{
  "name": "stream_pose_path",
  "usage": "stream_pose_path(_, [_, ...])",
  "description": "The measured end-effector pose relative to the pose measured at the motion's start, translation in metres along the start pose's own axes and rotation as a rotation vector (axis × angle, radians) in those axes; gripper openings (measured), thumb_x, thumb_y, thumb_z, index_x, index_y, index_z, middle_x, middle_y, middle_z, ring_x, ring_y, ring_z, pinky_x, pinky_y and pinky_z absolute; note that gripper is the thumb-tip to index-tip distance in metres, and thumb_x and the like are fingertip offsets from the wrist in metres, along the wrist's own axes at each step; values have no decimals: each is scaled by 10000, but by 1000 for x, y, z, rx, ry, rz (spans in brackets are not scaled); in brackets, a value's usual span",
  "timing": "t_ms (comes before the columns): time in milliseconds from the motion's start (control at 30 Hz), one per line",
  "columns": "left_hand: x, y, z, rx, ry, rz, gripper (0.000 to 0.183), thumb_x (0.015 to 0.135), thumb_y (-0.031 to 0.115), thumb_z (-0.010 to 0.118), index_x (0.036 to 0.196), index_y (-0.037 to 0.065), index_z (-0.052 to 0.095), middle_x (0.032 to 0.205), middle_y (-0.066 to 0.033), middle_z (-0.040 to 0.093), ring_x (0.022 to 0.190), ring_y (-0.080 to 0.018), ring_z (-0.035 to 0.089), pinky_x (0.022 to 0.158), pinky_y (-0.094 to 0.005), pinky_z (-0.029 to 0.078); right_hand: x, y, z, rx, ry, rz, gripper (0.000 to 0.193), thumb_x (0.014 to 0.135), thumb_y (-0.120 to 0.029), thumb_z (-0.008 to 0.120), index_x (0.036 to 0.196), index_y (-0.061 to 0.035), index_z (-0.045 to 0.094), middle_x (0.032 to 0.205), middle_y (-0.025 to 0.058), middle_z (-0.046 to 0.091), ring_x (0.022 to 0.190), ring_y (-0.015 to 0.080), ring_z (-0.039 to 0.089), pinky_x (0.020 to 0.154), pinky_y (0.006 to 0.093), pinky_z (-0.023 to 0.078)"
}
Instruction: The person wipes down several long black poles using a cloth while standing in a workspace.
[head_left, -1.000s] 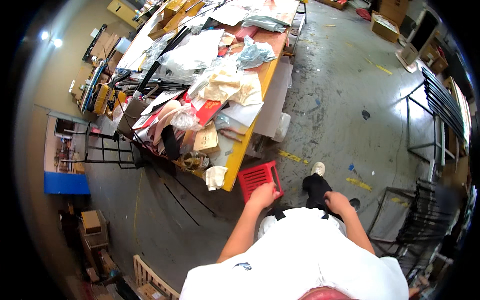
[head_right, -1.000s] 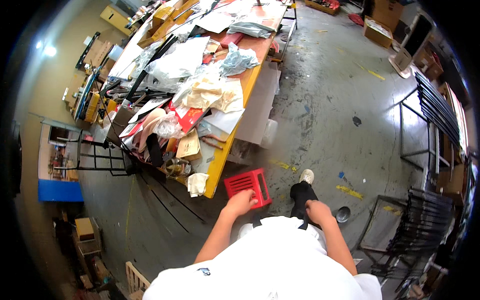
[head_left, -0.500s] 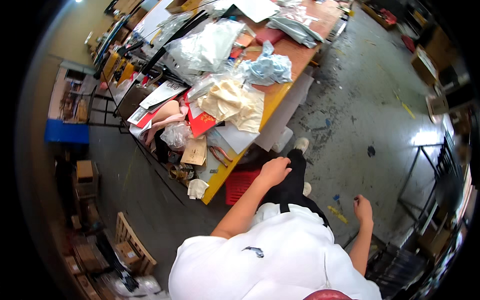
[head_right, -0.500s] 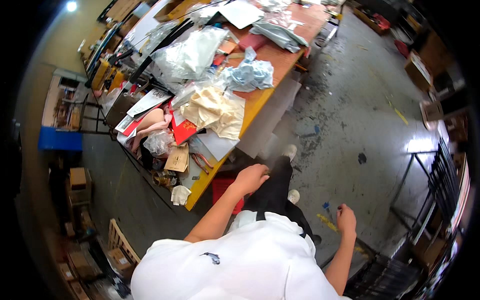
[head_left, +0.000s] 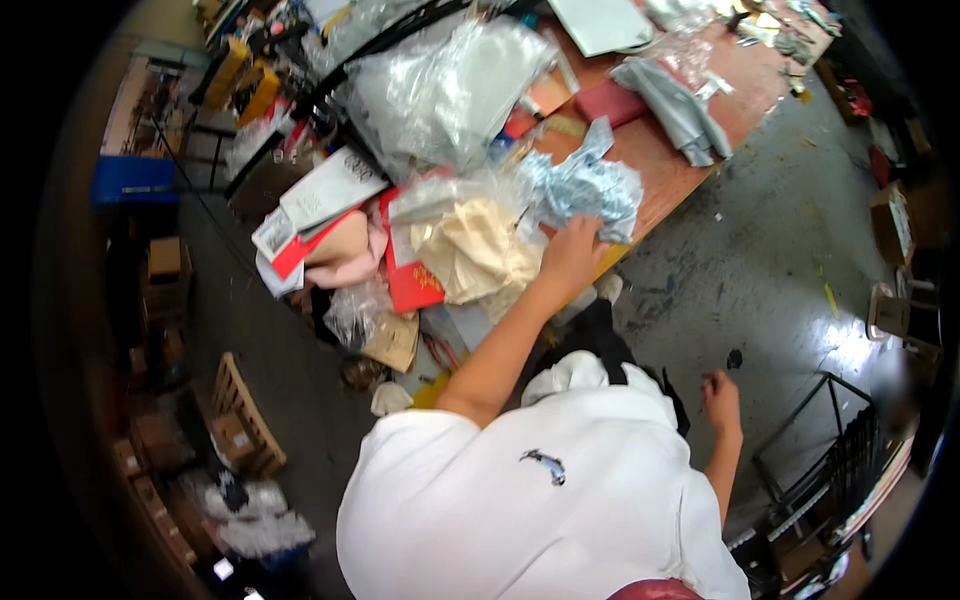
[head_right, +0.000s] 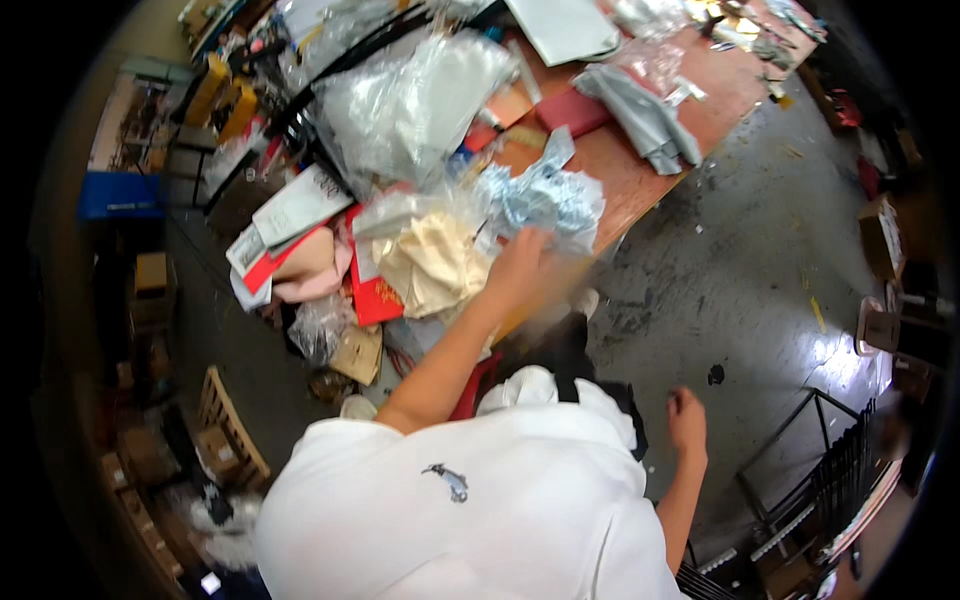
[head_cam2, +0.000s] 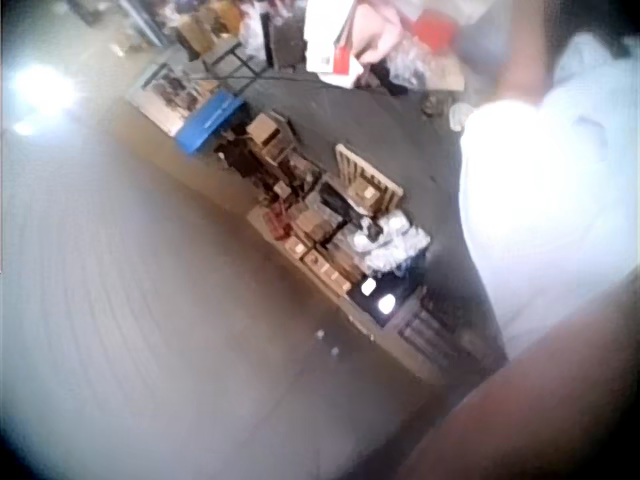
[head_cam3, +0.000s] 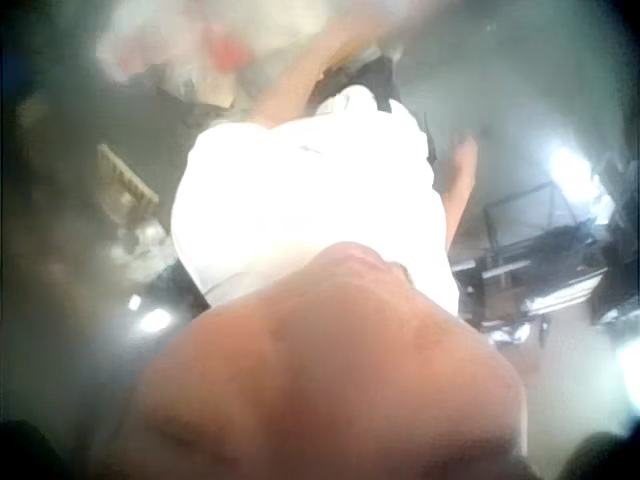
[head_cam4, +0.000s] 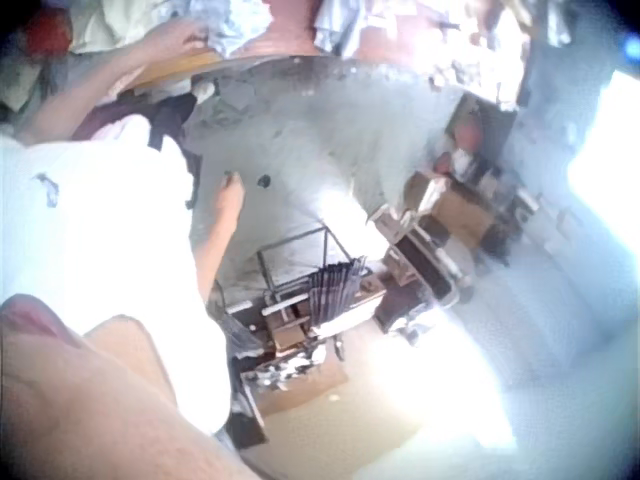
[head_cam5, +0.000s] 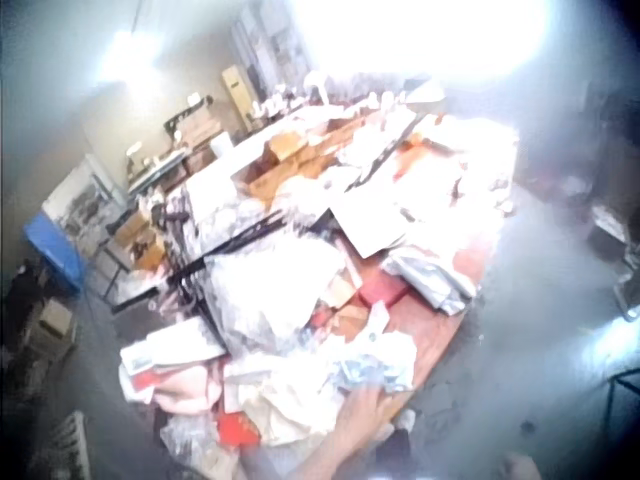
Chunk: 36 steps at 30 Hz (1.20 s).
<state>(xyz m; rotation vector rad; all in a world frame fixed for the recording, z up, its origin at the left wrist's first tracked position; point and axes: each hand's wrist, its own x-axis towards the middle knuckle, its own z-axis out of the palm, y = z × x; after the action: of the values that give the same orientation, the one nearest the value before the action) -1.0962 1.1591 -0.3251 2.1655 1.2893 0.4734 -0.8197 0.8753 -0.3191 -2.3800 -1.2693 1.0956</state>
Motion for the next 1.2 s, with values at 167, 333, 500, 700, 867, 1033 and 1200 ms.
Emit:
stream_pose_path(167, [24,-3,8,91,144,-148,576,749,186,683,1246,99,407,1184,-129,456,919,-344,570,733,-439,475,48,-12,-23,-94,7,-58,153,833,-61,529,972,-19,576,779,162,609,699,282,596,644,357,466])
stream_pose_path(333, [52,-47,34,60,-125,-200,399,779,150,629,1146,86,488,1109,-118,512,965,-321,558,772,-406,469,65,-22,-30,-156,-164,-34,161,827,-68,538,976,-22,580,825,171,615,753,326,592,670,387,462])
stream_pose_path(500, [56,-30,15,-56,203,-254,301,777,145,635,1056,104,530,981,-98,566,908,-318,576,745,-405,470,84,-18,-32,-207,-258,-61,164,820,-76,542,971,-24,581,858,178,617,788,355,583,683,407,458])
stream_pose_path(700, [46,-40,29,70,6,-377,362,757,161,669,1080,93,520,1034,-115,547,931,-314,568,753,-407,465,117,-7,-56,-259,-207,-176,163,820,-68,538,972,-31,583,834,179,615,774,331,590,680,395,461])
stream_pose_path(867, [31,-32,8,24,418,-452,391,728,174,692,1060,82,507,1018,-129,535,968,-340,525,782,-425,446,126,-5,-87,-202,-151,-142,159,818,-59,537,967,-31,583,782,173,620,726,306,607,662,375,470])
stream_pose_path(1033, [-28,-53,-36,541,626,-856,421,707,222,731,1033,73,510,1024,-97,487,949,-299,501,791,-409,437,139,28,-83,-321,-207,-186,132,814,-47,534,935,-22,578,788,182,621,712,320,606,630,393,465])
stream_pose_path(1200, [-65,-101,-42,200,562,-785,237,774,168,671,939,43,555,929,-84,542,876,-247,544,749,-380,453,141,-38,-78,-307,-339,-151,137,815,-42,531,942,-20,579,802,193,624,726,326,612,642,393,470])
